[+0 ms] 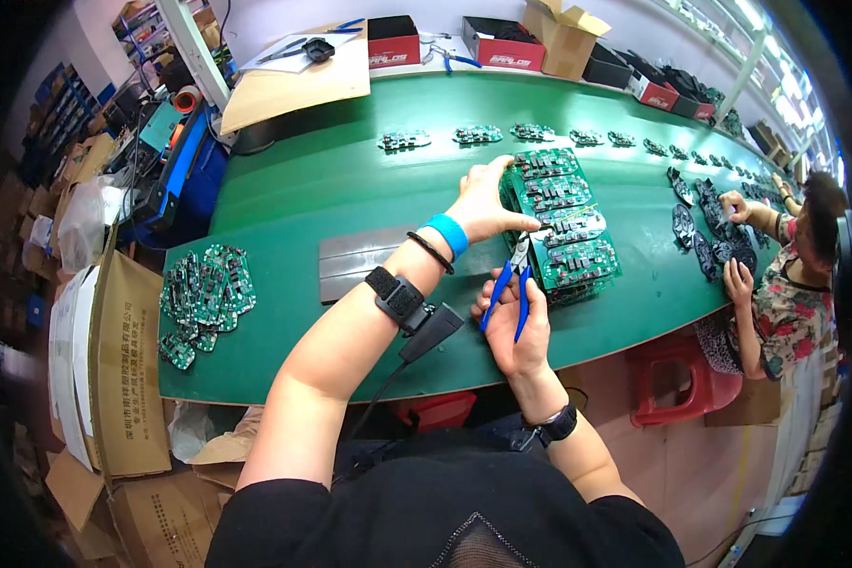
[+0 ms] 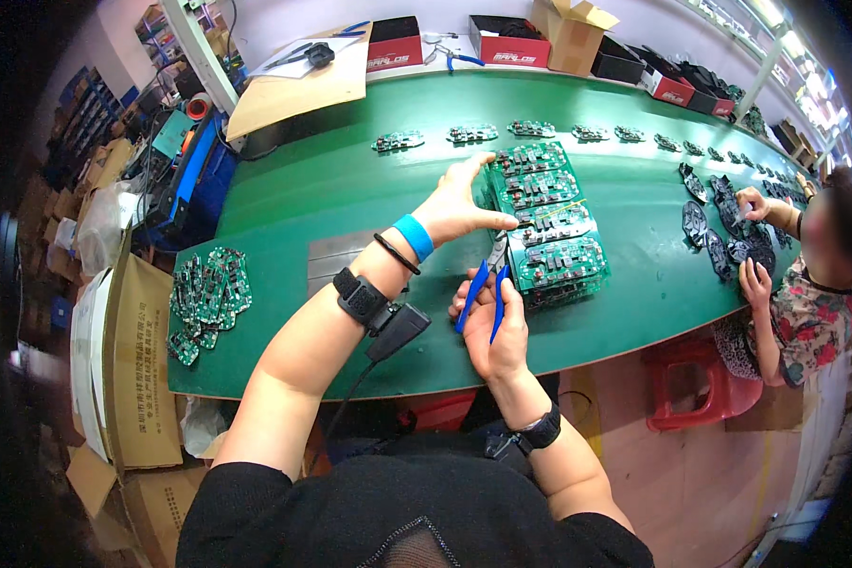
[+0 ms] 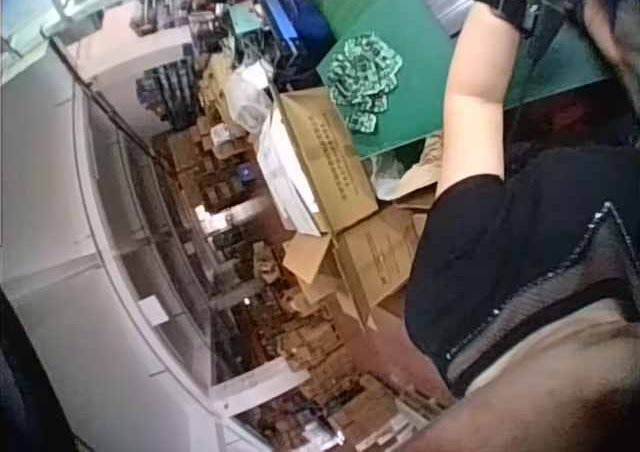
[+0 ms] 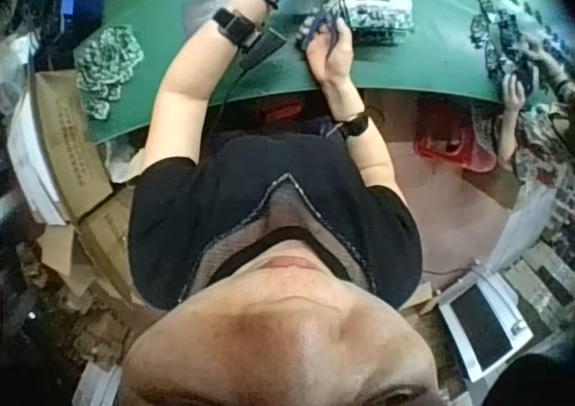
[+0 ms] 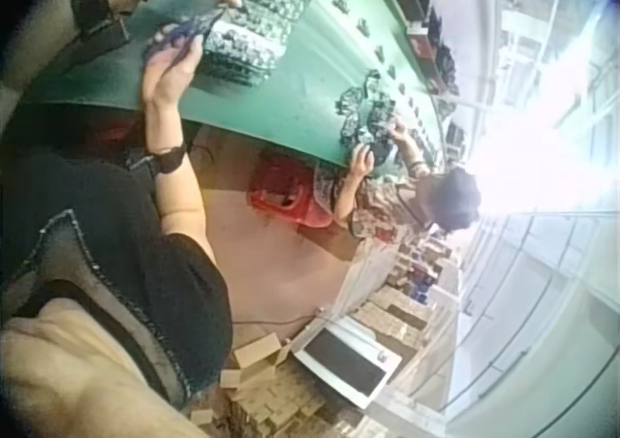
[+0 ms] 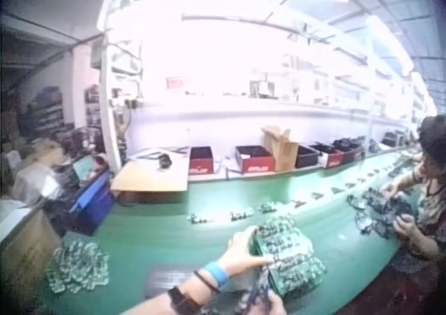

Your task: The person uses blue-handled pliers to trim excess plastic runners from green printed circuit boards. They pick up a board, clip the connecting tabs, and then separate the individual units by hand. The separated boards are placed into a pile on the green workbench.

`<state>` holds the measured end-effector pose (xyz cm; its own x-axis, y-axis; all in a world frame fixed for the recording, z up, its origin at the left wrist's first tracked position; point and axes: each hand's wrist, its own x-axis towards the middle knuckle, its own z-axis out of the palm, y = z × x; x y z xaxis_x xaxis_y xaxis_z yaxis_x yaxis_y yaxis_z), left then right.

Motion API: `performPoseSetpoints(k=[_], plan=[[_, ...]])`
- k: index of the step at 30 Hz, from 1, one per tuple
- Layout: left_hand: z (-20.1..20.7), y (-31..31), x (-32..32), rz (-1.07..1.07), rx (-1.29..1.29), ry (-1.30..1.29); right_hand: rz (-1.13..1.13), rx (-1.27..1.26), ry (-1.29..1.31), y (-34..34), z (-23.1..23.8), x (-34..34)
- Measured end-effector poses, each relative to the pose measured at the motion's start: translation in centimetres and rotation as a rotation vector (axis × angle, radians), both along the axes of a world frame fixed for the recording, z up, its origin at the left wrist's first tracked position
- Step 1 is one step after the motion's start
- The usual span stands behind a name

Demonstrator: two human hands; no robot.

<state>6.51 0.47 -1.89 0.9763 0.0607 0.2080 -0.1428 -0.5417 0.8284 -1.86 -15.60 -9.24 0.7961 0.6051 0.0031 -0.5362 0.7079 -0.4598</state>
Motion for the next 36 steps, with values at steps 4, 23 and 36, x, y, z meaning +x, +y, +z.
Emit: performPoseSetpoints(k=[4, 23, 36], plan=[[-0.2, -0.4, -0.1, 0.086, 0.071, -0.104, -0.020, -0.106, -0.056, 0.0, 1.1, -1.2], [1.3, 0.0, -2.8, -0.117, 0.404, -0.675, -0.048, -0.339, -0.401, -1.7, 1.0, -2.1], [5.9, 13.1, -38.0, 0.671, -0.235, -0.363, 0.063, -0.257, -0.523, -2.7, -1.1, -0.5]])
